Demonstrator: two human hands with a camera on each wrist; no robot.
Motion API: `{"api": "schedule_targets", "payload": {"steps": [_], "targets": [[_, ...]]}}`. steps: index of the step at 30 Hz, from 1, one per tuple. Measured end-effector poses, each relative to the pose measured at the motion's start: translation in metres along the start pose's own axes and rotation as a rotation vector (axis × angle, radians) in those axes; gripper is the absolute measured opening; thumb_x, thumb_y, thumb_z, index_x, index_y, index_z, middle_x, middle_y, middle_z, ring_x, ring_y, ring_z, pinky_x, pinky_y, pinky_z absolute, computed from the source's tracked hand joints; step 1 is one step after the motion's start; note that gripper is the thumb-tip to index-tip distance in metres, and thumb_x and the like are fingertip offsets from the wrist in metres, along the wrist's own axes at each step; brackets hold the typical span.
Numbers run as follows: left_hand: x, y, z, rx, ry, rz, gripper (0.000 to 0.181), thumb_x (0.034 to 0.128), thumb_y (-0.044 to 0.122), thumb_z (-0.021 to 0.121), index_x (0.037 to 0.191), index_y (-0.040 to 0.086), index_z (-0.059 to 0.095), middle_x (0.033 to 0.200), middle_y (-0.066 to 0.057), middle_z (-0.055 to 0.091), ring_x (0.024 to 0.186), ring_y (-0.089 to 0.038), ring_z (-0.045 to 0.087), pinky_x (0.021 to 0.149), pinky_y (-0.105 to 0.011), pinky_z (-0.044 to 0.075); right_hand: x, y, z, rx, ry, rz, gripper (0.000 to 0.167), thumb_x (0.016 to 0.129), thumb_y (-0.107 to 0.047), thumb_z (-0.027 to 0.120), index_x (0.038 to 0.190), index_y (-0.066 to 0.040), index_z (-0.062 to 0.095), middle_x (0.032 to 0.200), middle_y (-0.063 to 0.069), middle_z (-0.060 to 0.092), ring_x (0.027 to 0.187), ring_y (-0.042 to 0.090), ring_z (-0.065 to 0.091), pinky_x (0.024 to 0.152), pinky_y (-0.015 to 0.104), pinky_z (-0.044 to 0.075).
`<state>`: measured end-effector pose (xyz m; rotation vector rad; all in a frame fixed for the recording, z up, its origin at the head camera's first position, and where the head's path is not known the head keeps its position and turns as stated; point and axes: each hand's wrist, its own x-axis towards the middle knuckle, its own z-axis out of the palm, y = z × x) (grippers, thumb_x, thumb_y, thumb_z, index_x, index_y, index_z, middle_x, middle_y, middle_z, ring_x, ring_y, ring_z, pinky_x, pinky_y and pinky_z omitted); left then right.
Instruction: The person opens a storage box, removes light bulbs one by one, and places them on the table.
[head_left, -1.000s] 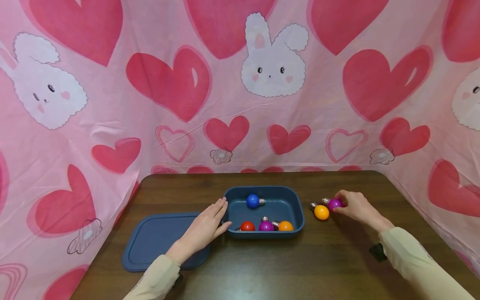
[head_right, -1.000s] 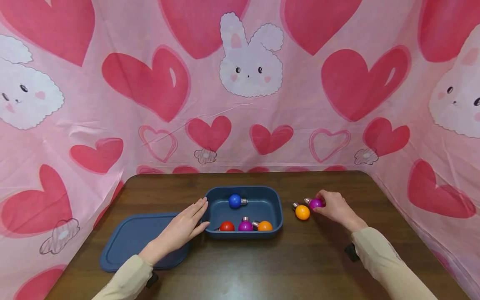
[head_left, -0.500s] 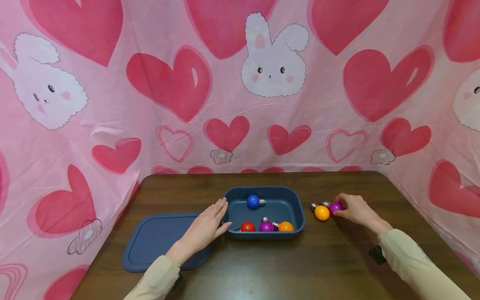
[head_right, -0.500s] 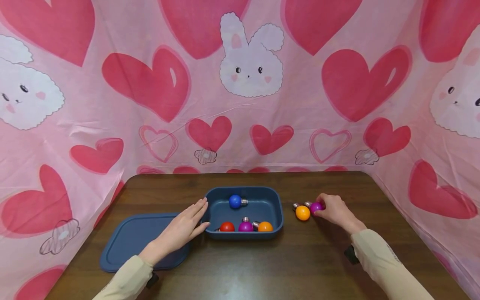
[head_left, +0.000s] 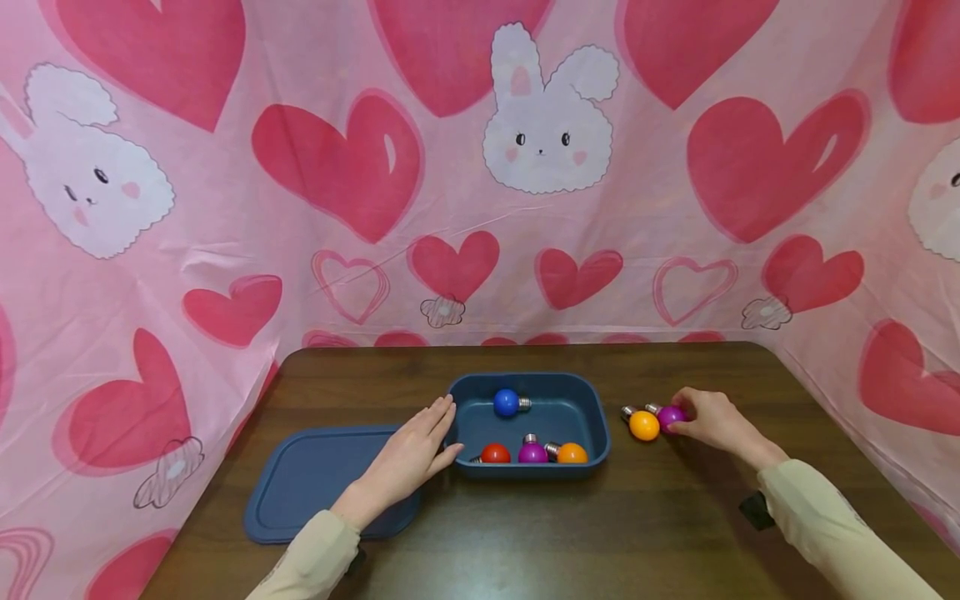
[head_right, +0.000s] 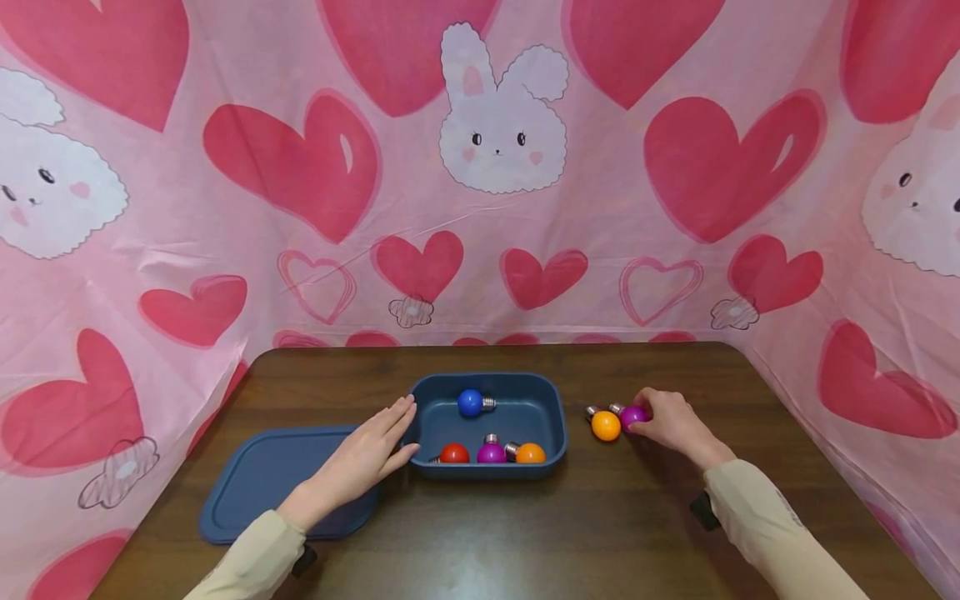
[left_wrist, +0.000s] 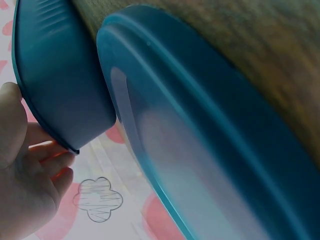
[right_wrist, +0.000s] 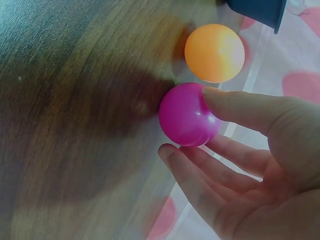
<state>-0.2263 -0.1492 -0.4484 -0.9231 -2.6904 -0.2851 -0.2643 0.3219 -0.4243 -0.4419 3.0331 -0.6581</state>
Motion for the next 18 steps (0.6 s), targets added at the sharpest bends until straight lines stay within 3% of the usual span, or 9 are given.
{"api": "schedule_targets", "payload": {"steps": [18], "targets": [[0.0004,-0.0008,0.0012,0.006,0.002,-0.002,0.063,0.0904,0.039,0.056,0.138,0.001,0.040,0.143,-0.012,0.035,0.131,-0.023,0.031,0.103,-0.038,0.029,-0.0022,-0.0039,-0.0024,0.004,-0.013,0.002,0.035,0.074,-0.011,0.076,0.098,0.007,0.059,0.090,0.019,0.062,0.079,0.033,0.058,0.074,0.049,0.051]]}}
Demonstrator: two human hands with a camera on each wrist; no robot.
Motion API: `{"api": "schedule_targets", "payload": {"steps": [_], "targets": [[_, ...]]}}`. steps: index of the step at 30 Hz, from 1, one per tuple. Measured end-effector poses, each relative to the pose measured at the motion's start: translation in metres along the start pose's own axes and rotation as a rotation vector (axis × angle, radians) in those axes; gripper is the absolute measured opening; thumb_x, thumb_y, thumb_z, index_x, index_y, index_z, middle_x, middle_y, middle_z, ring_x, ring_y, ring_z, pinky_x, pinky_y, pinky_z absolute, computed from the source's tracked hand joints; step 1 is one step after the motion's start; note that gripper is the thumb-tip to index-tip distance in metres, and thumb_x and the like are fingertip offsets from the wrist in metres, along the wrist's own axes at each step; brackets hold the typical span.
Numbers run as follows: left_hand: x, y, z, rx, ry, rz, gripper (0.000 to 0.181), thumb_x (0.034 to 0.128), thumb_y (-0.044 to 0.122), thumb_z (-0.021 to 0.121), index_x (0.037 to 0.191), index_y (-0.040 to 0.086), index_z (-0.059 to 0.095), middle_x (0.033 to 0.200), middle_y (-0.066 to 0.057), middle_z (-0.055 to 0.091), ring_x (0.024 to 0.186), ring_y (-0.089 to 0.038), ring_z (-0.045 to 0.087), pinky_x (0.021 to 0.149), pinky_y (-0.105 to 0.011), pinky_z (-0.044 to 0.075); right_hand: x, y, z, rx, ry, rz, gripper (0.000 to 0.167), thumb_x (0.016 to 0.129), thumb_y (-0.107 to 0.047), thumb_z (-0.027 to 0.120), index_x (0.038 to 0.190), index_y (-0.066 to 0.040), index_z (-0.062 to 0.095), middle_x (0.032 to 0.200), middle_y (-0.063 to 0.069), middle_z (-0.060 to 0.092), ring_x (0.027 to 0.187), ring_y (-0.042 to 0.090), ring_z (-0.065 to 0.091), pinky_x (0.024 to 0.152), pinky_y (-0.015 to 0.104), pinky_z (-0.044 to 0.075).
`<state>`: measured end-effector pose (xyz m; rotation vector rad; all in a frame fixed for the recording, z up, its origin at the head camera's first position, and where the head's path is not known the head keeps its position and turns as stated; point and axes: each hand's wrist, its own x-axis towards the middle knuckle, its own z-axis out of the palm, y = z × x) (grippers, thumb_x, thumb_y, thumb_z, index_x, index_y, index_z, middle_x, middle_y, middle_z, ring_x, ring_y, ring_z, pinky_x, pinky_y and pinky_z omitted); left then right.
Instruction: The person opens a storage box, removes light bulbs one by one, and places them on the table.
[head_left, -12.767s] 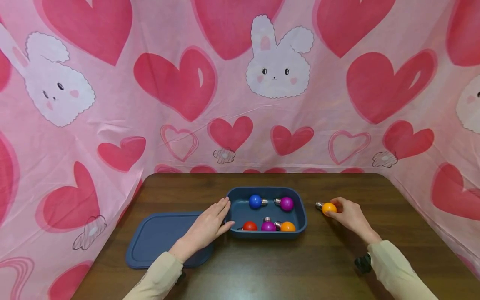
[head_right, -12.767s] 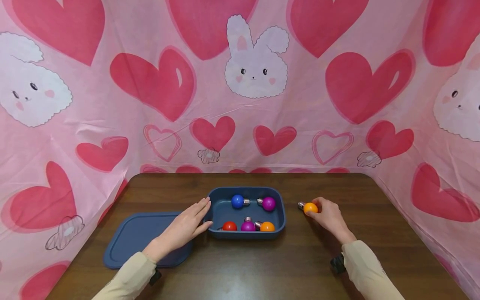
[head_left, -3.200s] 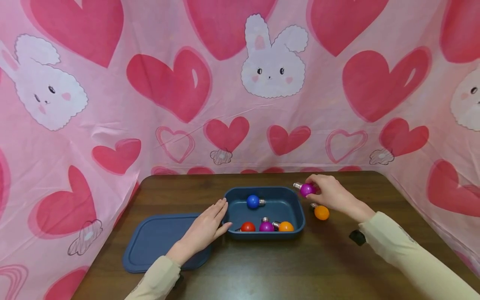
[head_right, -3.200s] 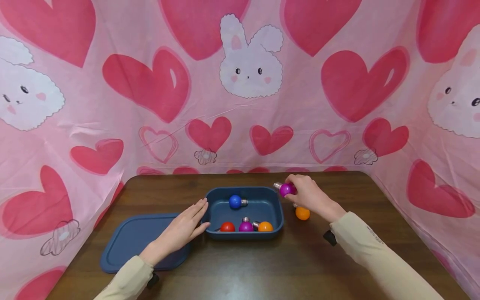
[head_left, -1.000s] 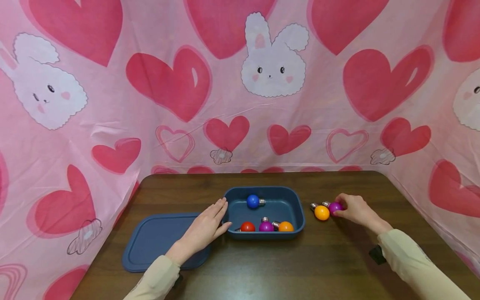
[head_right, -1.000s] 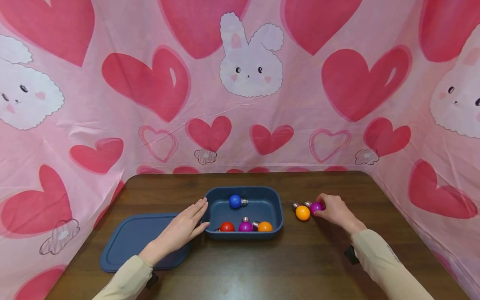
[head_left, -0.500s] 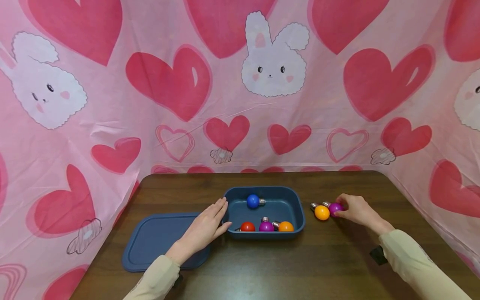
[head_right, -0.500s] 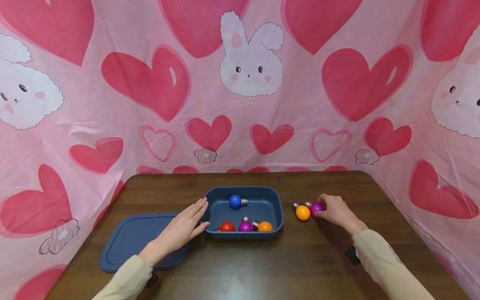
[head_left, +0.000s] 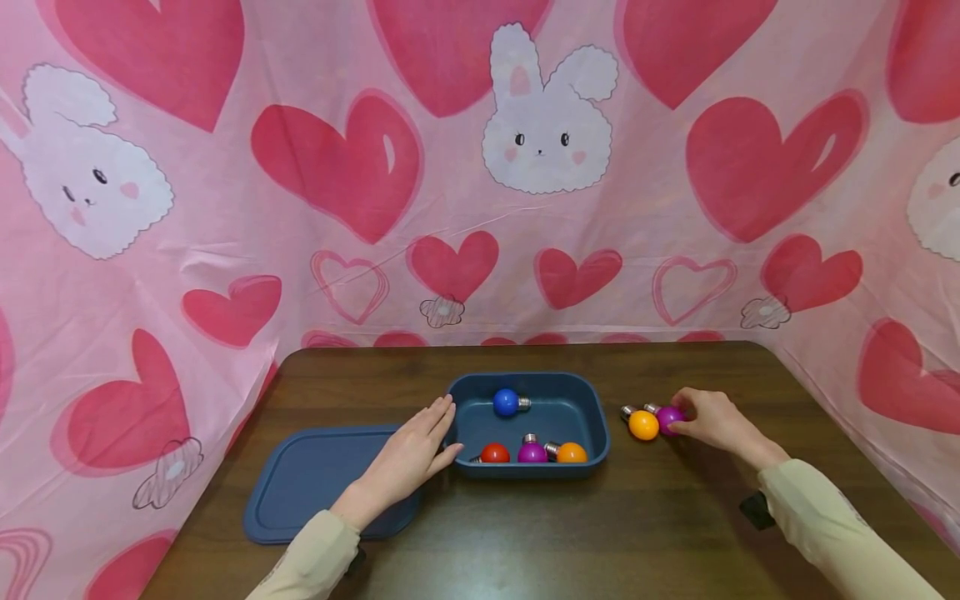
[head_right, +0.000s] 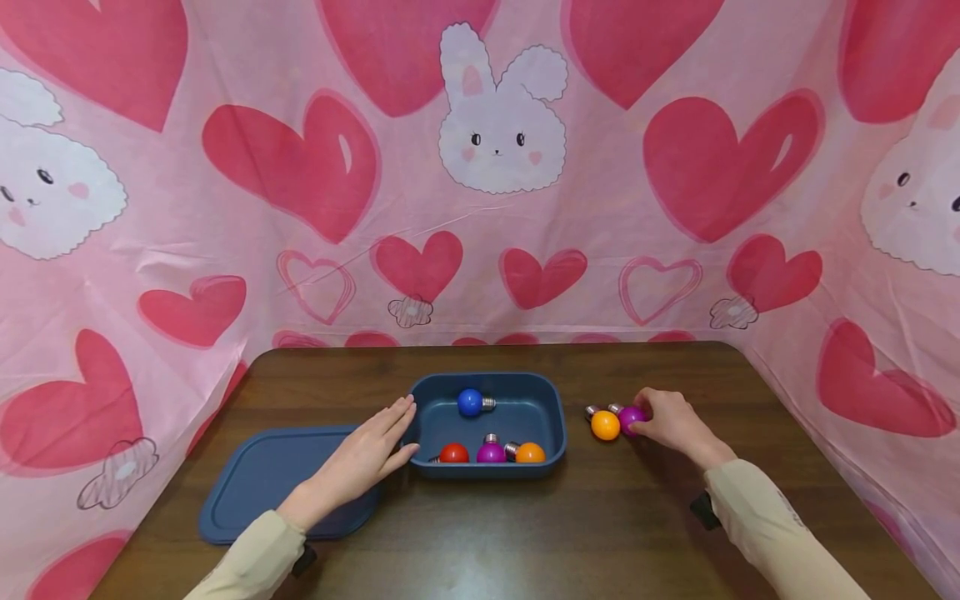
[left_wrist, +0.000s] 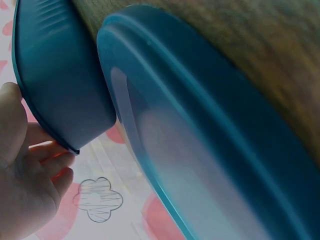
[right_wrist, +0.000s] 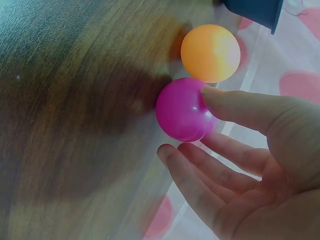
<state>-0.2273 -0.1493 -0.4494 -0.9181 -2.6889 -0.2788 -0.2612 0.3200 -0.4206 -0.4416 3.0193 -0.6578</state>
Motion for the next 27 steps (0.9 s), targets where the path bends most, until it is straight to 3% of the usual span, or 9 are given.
{"api": "schedule_targets", "payload": {"steps": [27], "targets": [[-0.0002,0.0020,-0.0019,0.004,-0.008,0.001,0.064,0.0906,0.040,0.055,0.139,0.002,0.038,0.143,-0.012,0.035,0.132,-0.023,0.030,0.103,-0.038,0.029,-0.0023,-0.0015,0.0002,-0.004,0.017,-0.026,0.032,0.075,-0.013,0.075,0.096,0.007,0.061,0.090,0.018,0.063,0.079,0.032,0.058,0.073,0.048,0.051]]}}
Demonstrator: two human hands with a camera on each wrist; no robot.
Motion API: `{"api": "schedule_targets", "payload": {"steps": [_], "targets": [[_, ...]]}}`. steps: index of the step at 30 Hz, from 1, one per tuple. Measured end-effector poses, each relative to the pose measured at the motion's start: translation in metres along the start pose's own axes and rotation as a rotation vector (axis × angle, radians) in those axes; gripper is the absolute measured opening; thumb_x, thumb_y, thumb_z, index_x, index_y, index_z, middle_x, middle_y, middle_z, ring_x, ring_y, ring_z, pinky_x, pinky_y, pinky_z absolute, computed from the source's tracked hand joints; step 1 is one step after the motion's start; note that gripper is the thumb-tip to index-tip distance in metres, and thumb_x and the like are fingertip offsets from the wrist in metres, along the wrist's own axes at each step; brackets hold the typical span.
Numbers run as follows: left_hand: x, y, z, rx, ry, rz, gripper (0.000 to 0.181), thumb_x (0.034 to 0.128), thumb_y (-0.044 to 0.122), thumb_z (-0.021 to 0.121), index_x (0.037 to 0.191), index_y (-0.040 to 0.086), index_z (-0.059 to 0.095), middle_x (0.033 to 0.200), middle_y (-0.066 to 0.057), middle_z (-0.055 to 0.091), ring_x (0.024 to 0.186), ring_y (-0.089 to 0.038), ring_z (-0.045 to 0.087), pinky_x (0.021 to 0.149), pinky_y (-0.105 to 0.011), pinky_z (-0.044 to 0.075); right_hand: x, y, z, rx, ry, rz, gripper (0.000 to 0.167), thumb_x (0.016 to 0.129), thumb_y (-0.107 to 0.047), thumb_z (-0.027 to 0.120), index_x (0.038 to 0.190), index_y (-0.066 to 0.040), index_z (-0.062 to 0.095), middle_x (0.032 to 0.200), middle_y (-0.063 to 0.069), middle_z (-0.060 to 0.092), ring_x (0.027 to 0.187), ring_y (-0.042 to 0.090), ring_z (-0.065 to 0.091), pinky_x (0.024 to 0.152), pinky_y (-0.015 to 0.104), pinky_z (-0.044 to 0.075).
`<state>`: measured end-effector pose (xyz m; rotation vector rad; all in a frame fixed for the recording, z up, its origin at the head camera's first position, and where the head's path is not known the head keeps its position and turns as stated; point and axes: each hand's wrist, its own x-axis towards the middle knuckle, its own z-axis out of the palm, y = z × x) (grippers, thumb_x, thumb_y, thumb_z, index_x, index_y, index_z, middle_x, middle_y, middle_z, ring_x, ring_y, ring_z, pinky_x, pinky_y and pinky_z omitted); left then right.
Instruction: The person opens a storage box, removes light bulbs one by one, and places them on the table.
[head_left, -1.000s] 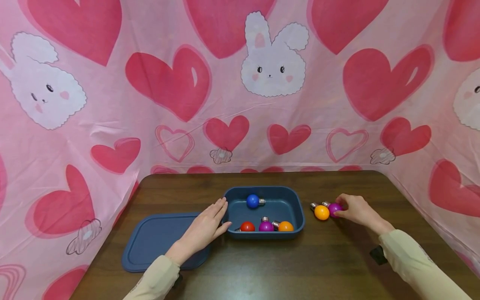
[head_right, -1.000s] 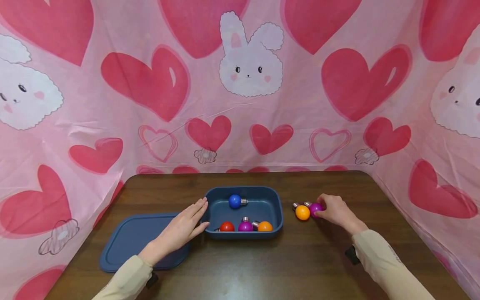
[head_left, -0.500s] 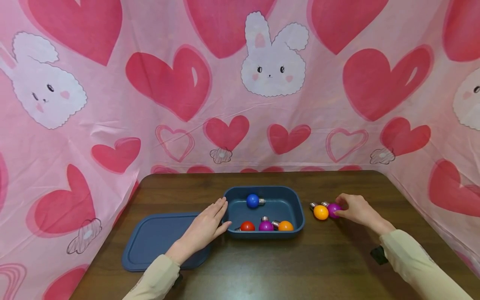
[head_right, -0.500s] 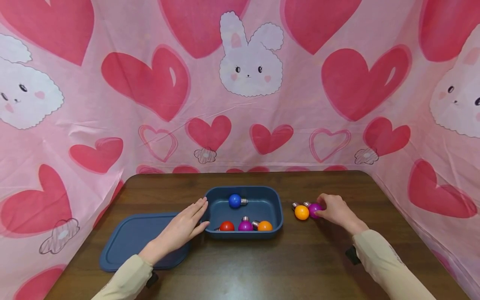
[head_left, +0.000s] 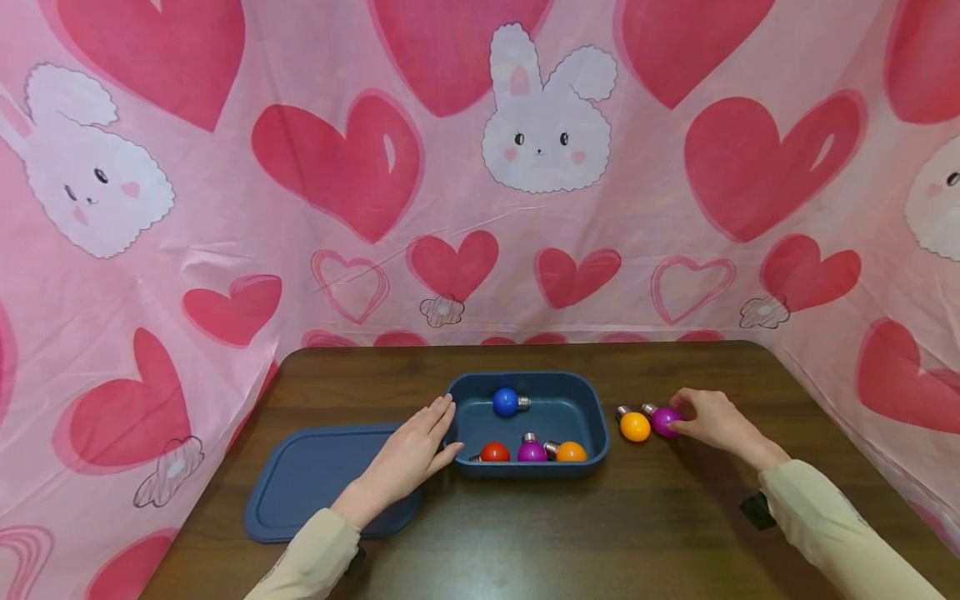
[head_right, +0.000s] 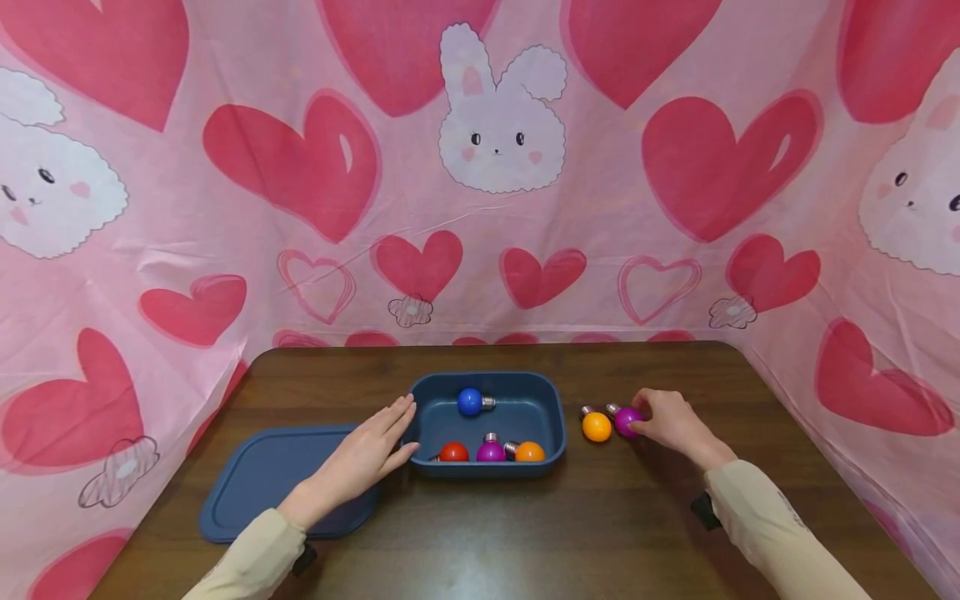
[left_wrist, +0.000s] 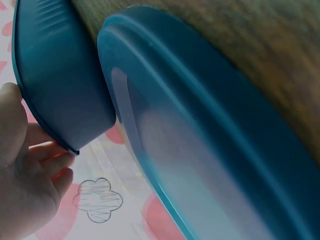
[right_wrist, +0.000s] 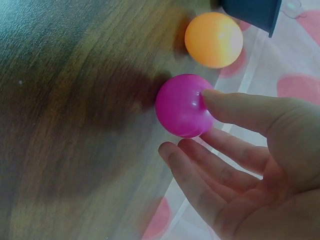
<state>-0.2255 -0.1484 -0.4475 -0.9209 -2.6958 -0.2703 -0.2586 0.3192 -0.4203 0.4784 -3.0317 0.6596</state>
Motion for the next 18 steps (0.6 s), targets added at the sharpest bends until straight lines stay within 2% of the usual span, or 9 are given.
{"api": "schedule_targets", "payload": {"steps": [11,18], "targets": [[-0.0008,-0.0005,0.0007,-0.004,0.003,-0.006,0.064,0.0907,0.039,0.055,0.140,0.003,0.037,0.144,-0.012,0.035,0.132,-0.023,0.030,0.103,-0.038,0.028,0.0008,-0.0046,0.0027,0.003,0.027,-0.039,0.028,0.074,-0.011,0.075,0.091,0.005,0.061,0.085,0.014,0.063,0.076,0.030,0.059,0.071,0.047,0.051],[-0.0003,-0.0011,0.0016,-0.003,0.020,0.005,0.064,0.0904,0.039,0.056,0.139,0.002,0.038,0.143,-0.013,0.035,0.131,-0.023,0.031,0.103,-0.038,0.030,0.0008,-0.0076,0.0038,0.015,0.014,-0.025,0.028,0.074,-0.011,0.075,0.093,0.005,0.061,0.086,0.014,0.063,0.076,0.029,0.058,0.071,0.046,0.051]]}}
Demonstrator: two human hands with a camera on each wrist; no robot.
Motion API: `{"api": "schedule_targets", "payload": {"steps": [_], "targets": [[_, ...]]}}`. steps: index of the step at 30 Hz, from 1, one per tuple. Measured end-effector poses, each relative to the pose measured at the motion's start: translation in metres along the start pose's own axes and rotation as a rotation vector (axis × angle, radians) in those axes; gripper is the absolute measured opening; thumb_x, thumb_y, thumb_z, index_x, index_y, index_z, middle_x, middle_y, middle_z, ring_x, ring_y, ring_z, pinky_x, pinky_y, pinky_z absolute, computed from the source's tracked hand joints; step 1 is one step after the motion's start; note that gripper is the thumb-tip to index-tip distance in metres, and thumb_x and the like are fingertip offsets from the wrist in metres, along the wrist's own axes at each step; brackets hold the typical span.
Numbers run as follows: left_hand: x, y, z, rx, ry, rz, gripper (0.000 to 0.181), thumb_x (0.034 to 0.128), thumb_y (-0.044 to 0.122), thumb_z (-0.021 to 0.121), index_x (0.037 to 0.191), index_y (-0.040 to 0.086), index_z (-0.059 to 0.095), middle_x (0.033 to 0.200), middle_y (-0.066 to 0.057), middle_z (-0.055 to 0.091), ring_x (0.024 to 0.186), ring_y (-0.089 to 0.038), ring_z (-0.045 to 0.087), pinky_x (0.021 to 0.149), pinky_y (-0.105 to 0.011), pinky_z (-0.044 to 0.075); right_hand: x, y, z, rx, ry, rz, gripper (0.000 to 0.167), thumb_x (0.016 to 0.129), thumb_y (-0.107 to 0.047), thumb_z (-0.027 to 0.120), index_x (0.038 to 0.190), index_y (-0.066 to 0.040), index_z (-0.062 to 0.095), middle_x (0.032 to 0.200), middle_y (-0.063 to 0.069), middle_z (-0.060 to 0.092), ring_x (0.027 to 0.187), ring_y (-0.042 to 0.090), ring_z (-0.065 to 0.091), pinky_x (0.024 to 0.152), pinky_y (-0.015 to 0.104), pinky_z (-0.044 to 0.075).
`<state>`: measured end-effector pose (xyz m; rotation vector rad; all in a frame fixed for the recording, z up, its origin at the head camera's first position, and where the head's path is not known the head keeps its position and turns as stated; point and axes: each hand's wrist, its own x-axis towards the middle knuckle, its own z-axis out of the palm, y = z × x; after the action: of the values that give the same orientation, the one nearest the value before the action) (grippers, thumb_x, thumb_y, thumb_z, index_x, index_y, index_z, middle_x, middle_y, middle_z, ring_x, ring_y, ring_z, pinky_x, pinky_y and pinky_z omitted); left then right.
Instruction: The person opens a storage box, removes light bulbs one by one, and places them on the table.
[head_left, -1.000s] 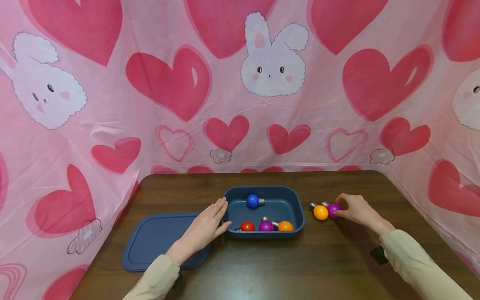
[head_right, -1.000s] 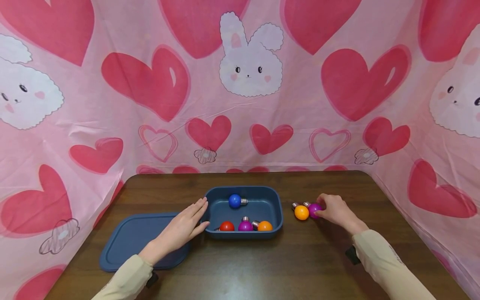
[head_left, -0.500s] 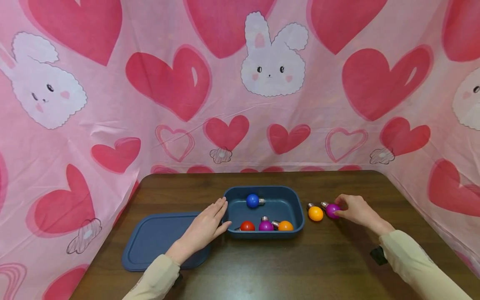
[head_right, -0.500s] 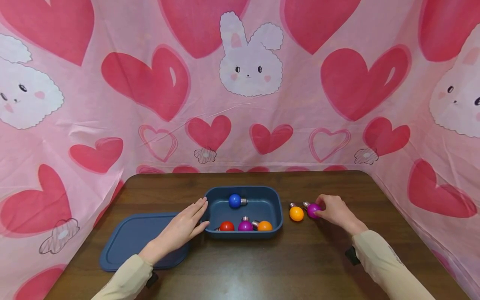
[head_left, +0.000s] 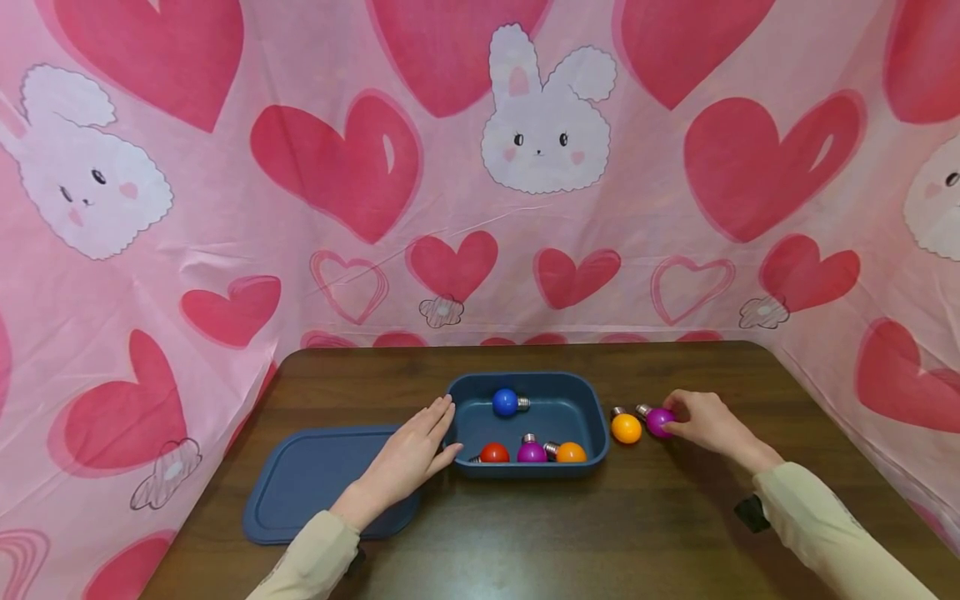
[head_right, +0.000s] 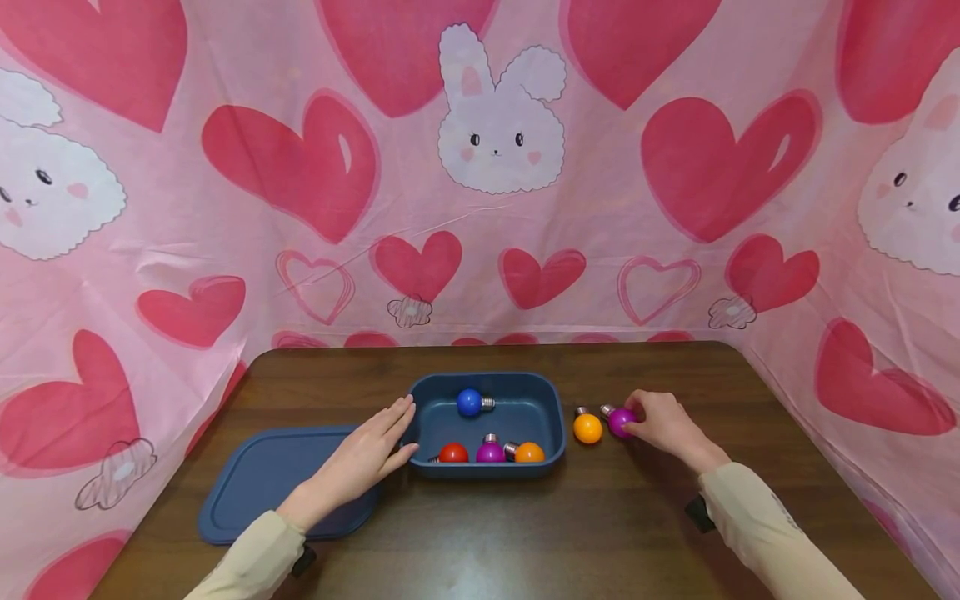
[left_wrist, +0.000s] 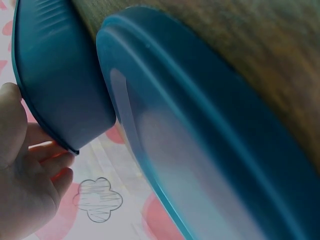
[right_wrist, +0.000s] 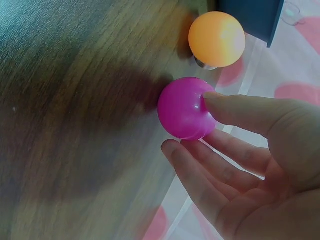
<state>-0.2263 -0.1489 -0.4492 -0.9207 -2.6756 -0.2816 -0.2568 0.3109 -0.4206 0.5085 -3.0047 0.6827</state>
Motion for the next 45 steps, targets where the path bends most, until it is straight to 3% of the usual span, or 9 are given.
{"api": "schedule_targets", "payload": {"steps": [16,26,37,45], "targets": [[0.000,0.000,0.000,0.004,0.006,0.001,0.064,0.0900,0.039,0.057,0.139,0.003,0.038,0.143,-0.012,0.036,0.131,-0.023,0.032,0.103,-0.036,0.028,-0.001,-0.003,0.001,-0.006,0.019,-0.004,0.029,0.074,-0.011,0.076,0.093,0.005,0.061,0.086,0.015,0.063,0.075,0.028,0.058,0.071,0.047,0.052],[0.000,-0.001,0.001,-0.009,0.008,0.012,0.064,0.0903,0.038,0.056,0.139,0.001,0.038,0.142,-0.015,0.036,0.131,-0.025,0.032,0.102,-0.041,0.031,0.000,-0.002,-0.005,-0.039,0.069,-0.057,0.028,0.072,-0.010,0.076,0.090,0.005,0.062,0.084,0.013,0.064,0.076,0.031,0.059,0.070,0.048,0.051],[0.000,-0.002,0.001,-0.009,0.004,0.004,0.064,0.0896,0.038,0.058,0.139,0.002,0.037,0.143,-0.014,0.035,0.131,-0.024,0.032,0.103,-0.039,0.029,0.007,-0.019,-0.019,-0.008,0.053,-0.058,0.030,0.075,-0.010,0.075,0.096,0.005,0.061,0.092,0.020,0.063,0.078,0.033,0.061,0.067,0.044,0.053],[0.000,-0.001,0.001,-0.012,-0.013,-0.012,0.064,0.0899,0.038,0.057,0.140,0.004,0.036,0.145,-0.011,0.033,0.132,-0.023,0.030,0.104,-0.038,0.027,0.012,-0.033,-0.020,-0.020,0.046,-0.098,0.031,0.075,-0.011,0.075,0.098,0.004,0.061,0.090,0.016,0.063,0.074,0.028,0.059,0.066,0.041,0.053]]}}
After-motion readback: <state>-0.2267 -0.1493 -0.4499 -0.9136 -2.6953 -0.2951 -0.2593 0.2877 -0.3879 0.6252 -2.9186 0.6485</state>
